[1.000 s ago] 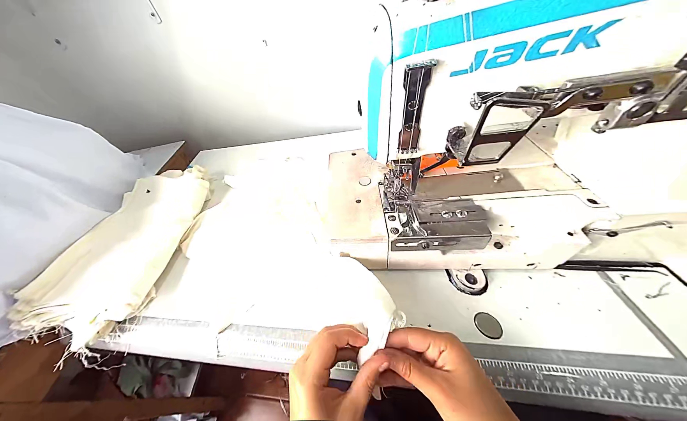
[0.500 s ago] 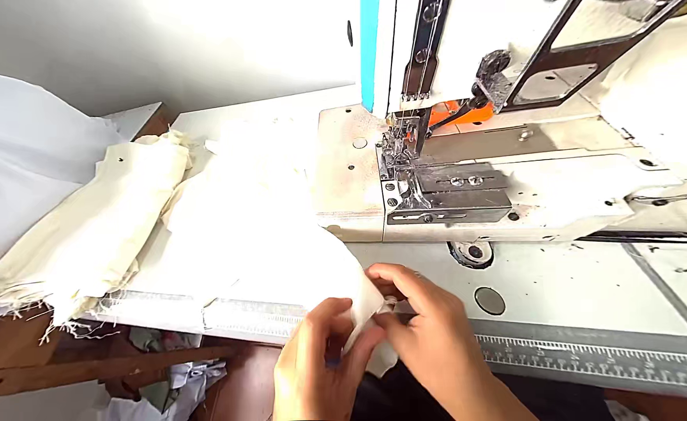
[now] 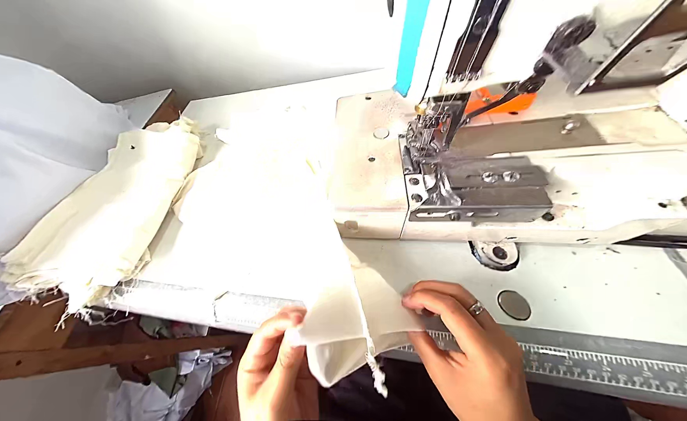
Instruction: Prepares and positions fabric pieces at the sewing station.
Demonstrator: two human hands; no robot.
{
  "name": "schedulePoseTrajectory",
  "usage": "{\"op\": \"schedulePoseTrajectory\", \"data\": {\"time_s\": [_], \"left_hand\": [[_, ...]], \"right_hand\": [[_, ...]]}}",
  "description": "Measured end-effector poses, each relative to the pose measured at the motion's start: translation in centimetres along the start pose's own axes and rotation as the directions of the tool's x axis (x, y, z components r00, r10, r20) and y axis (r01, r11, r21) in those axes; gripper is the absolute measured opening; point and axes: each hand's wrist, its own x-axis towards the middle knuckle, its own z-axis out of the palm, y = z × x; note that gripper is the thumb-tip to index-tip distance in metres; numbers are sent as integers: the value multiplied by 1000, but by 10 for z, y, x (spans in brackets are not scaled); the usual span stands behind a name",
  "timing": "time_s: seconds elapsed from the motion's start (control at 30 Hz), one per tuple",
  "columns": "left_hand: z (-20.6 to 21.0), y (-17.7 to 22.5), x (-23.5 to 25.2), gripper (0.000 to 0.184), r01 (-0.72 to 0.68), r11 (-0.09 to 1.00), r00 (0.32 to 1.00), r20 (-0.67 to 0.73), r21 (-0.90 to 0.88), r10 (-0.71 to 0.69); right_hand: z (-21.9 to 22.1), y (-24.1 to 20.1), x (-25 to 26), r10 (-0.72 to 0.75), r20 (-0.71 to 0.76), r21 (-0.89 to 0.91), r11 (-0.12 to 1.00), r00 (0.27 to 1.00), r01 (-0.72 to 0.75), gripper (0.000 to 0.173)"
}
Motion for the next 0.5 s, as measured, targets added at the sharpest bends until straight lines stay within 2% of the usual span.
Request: {"op": "schedulePoseTrajectory", "data": {"time_s": [0.07, 0.13, 0.33, 0.5], "left_hand": [[-15, -3, 8, 19, -209, 930, 964, 222, 302, 145], [-23, -5, 13, 20, -350, 833, 914, 351, 428, 204], [-17, -8, 17, 22, -310, 878, 910, 380, 364, 164], [-11, -8, 16, 22, -241, 929, 933, 331, 281, 142]], "right_hand": [[-3, 1, 4, 43, -11, 77, 996, 999, -42, 9], [-4, -1, 6, 85, 12, 144, 986, 996, -86, 10], [-7, -4, 9, 121, 73, 189, 973, 990, -132, 11], [-8, -5, 10, 132, 75, 203, 968, 988, -145, 12]]}}
